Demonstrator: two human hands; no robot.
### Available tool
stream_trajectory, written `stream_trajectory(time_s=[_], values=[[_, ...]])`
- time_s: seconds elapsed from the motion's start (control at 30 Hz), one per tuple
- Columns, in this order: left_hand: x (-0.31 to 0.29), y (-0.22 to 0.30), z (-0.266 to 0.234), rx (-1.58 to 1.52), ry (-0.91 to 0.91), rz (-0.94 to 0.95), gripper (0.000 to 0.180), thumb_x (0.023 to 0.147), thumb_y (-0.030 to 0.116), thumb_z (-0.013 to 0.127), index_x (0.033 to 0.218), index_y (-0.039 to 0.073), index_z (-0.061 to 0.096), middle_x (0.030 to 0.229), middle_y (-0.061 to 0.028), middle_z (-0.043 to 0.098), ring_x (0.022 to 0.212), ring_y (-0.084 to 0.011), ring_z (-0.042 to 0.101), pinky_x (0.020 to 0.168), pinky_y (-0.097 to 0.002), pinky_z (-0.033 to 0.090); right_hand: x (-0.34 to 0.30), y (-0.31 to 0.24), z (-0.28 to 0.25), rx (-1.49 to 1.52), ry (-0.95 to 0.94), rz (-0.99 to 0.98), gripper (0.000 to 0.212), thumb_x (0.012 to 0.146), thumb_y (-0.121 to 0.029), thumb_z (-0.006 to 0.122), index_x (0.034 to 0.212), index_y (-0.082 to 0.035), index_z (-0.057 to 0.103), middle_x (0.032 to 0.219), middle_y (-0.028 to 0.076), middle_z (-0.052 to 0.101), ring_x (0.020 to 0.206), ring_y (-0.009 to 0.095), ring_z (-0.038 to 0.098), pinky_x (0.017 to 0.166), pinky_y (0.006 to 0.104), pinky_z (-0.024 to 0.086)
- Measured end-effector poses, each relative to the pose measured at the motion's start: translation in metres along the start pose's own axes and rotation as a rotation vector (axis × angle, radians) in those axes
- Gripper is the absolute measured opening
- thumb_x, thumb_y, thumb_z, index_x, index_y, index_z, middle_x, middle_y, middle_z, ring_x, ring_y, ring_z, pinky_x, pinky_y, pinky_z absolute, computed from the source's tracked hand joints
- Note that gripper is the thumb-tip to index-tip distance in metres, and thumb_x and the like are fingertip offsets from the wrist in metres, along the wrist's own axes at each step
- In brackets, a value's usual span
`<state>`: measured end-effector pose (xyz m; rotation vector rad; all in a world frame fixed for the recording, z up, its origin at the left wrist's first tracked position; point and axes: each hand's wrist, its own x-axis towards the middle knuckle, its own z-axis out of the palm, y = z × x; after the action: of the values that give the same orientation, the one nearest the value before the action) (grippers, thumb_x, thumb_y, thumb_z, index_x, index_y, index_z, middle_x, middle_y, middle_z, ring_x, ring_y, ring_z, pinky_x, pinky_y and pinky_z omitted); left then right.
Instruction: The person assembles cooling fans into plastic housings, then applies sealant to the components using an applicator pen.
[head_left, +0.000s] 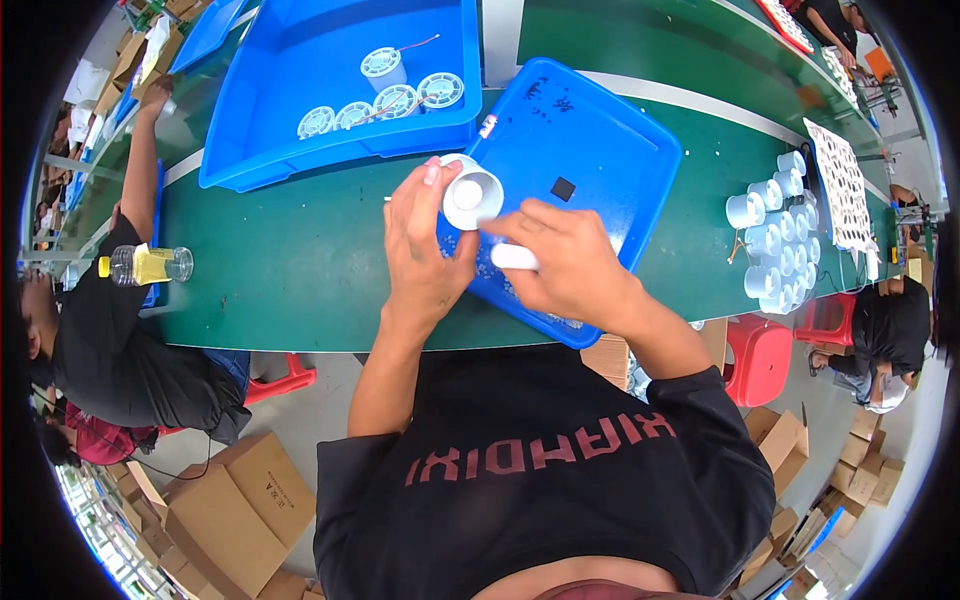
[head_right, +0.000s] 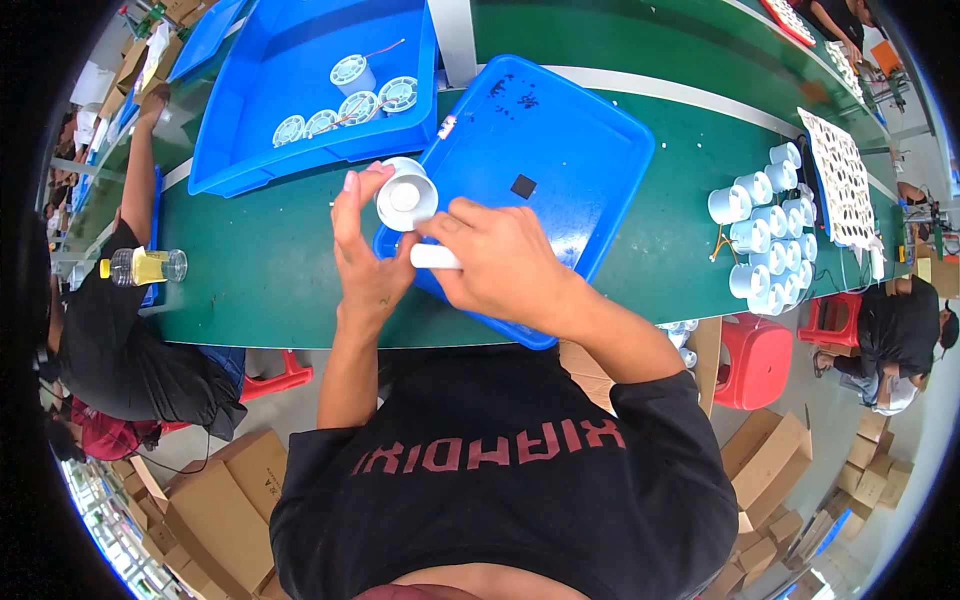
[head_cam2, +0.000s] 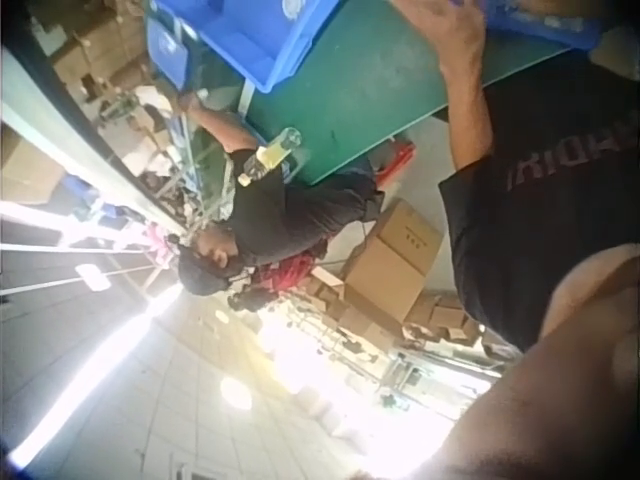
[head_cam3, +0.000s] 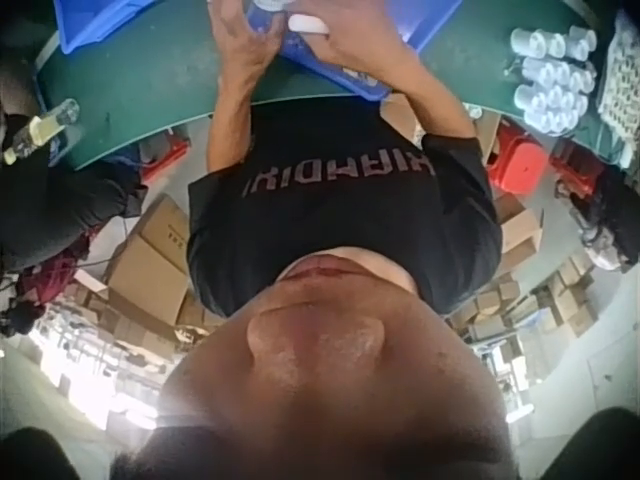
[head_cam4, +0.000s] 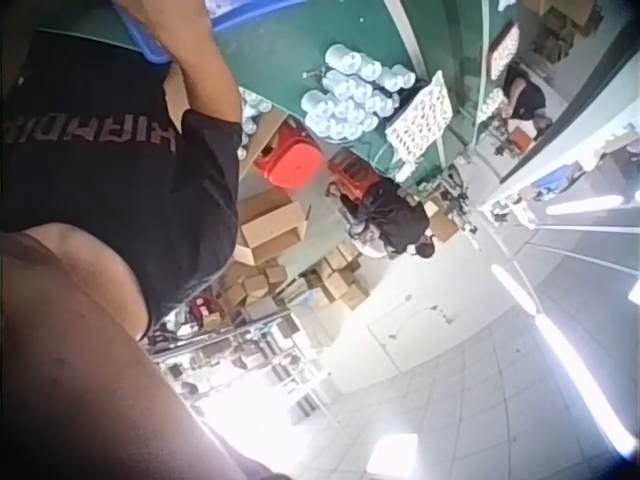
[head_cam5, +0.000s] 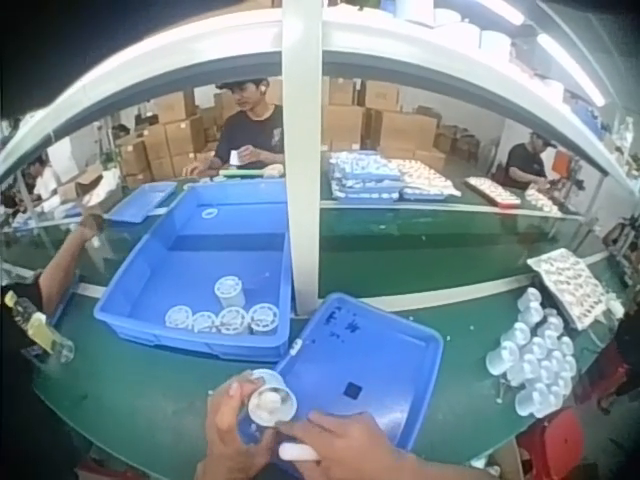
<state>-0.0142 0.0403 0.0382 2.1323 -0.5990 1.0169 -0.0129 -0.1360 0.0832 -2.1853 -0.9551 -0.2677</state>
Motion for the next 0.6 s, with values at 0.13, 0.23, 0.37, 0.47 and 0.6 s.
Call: stream_trajectory(time_s=[0.13, 0.23, 0.37, 0.47, 0.6], values=[[-0.003, 0.001, -0.001, -0.036, 0.004, -0.029, 0.087, 0.061, -0.009, 0.072, 0.136, 0.004, 0.03, 0.119, -0.0151, 0.059, 0.112, -0.0342, 0.055, 0.091, -0.0441, 0.04, 0.005, -0.012, -0.003, -0.017, 0.029, 0.103, 0.049, 0.07, -0.004, 0.064, 0.118, -0.009, 0.061, 0.078, 0.01, 0.062, 0.065, 0.027, 0.063, 0.055, 0.0338, 0.051], [-0.003, -0.002, 0.0, -0.06, -0.013, -0.03, 0.088, 0.061, -0.009, 0.073, 0.136, 0.004, 0.029, 0.12, -0.0149, 0.059, 0.113, -0.0346, 0.054, 0.092, -0.0448, 0.039, 0.003, -0.007, -0.003, 0.156, -0.054, 0.055, 0.042, 0.071, -0.002, 0.063, 0.112, -0.006, 0.064, 0.086, 0.015, 0.066, 0.071, 0.03, 0.064, 0.061, 0.0347, 0.052], [0.002, -0.005, -0.002, -0.106, -0.033, -0.053, 0.086, 0.062, -0.006, 0.075, 0.134, 0.003, 0.03, 0.122, -0.0159, 0.058, 0.113, -0.0343, 0.054, 0.093, -0.0442, 0.039, 0.003, -0.006, -0.006, 0.229, -0.032, 0.139, 0.037, 0.073, -0.001, 0.062, 0.11, -0.005, 0.065, 0.094, 0.017, 0.067, 0.072, 0.03, 0.065, 0.064, 0.0345, 0.052], [0.013, -0.019, -0.011, -0.133, 0.053, -0.222, 0.083, 0.063, 0.001, 0.08, 0.13, 0.0, 0.032, 0.122, -0.0187, 0.054, 0.112, -0.0305, 0.054, 0.091, -0.04, 0.041, -0.008, 0.007, -0.029, 0.403, -0.061, 0.141, 0.033, 0.079, -0.002, 0.06, 0.111, -0.005, 0.065, 0.092, 0.013, 0.068, 0.067, 0.019, 0.063, 0.059, 0.0297, 0.049], [0.046, -0.089, -0.054, -0.081, 0.309, -0.553, 0.062, 0.068, 0.01, 0.082, 0.114, -0.004, 0.044, 0.106, -0.0165, 0.059, 0.094, -0.0204, 0.059, 0.082, -0.0307, 0.044, -0.032, 0.04, -0.066, -0.035, 0.368, 0.465, 0.022, 0.088, -0.003, 0.055, 0.107, -0.004, 0.066, 0.082, 0.009, 0.062, 0.068, 0.014, 0.057, 0.061, 0.028, 0.045]])
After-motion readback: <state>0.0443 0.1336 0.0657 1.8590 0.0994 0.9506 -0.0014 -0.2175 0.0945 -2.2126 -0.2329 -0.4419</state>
